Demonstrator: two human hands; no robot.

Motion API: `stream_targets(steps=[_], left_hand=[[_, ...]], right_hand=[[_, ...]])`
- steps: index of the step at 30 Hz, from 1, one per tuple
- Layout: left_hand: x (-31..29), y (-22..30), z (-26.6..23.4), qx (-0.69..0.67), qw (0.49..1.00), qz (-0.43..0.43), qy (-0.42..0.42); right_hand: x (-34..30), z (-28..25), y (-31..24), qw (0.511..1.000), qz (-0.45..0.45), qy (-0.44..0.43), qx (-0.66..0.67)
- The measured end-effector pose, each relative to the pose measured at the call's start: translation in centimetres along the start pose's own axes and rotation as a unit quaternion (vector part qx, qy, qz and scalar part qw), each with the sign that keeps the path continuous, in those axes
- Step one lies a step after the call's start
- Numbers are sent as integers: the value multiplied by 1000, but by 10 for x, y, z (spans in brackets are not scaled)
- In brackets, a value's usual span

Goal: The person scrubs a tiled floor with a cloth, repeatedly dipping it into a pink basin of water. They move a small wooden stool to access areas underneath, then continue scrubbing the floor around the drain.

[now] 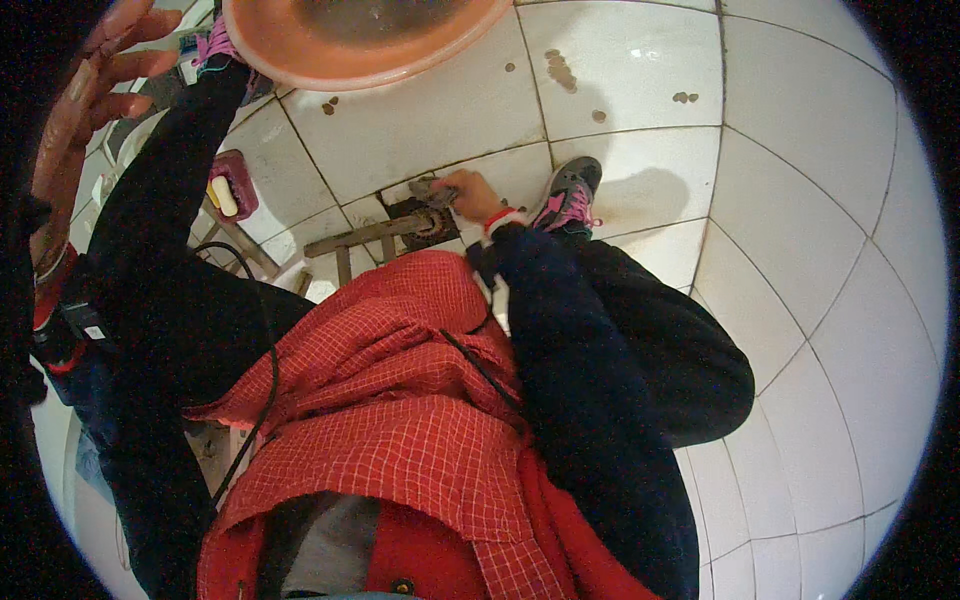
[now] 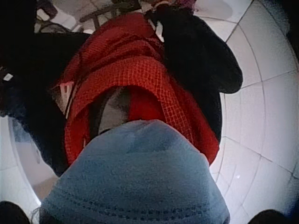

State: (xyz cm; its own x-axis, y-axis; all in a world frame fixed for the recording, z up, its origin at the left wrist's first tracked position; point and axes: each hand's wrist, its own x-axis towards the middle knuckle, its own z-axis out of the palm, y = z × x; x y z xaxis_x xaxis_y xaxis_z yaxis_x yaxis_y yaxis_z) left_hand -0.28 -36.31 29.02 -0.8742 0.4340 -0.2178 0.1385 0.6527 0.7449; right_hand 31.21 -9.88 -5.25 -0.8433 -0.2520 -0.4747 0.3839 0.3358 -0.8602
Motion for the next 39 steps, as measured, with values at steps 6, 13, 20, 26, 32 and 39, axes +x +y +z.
stream_targets(steps=[6, 13, 20, 26, 32, 39], left_hand=[[-17, 1, -20, 14, 1000, -5, 19], [-38, 6, -69, 62, 996, -49, 44], [-54, 11, -87, 77, 993, -66, 55], [-58, 15, -88, 72, 994, -62, 58], [-67, 14, -80, 60, 995, -62, 45], [-56, 14, -87, 55, 995, -82, 32]], right_hand=[[65, -202, 8, 974, 14, 222, -40], [162, -196, -8, 920, -49, 388, 15], [100, 57, -42, 925, -137, 110, -337], [27, 60, -37, 924, -90, -167, -333], [147, 30, -97, 926, -218, 14, -307], [233, 117, -128, 888, -227, 184, -356]])
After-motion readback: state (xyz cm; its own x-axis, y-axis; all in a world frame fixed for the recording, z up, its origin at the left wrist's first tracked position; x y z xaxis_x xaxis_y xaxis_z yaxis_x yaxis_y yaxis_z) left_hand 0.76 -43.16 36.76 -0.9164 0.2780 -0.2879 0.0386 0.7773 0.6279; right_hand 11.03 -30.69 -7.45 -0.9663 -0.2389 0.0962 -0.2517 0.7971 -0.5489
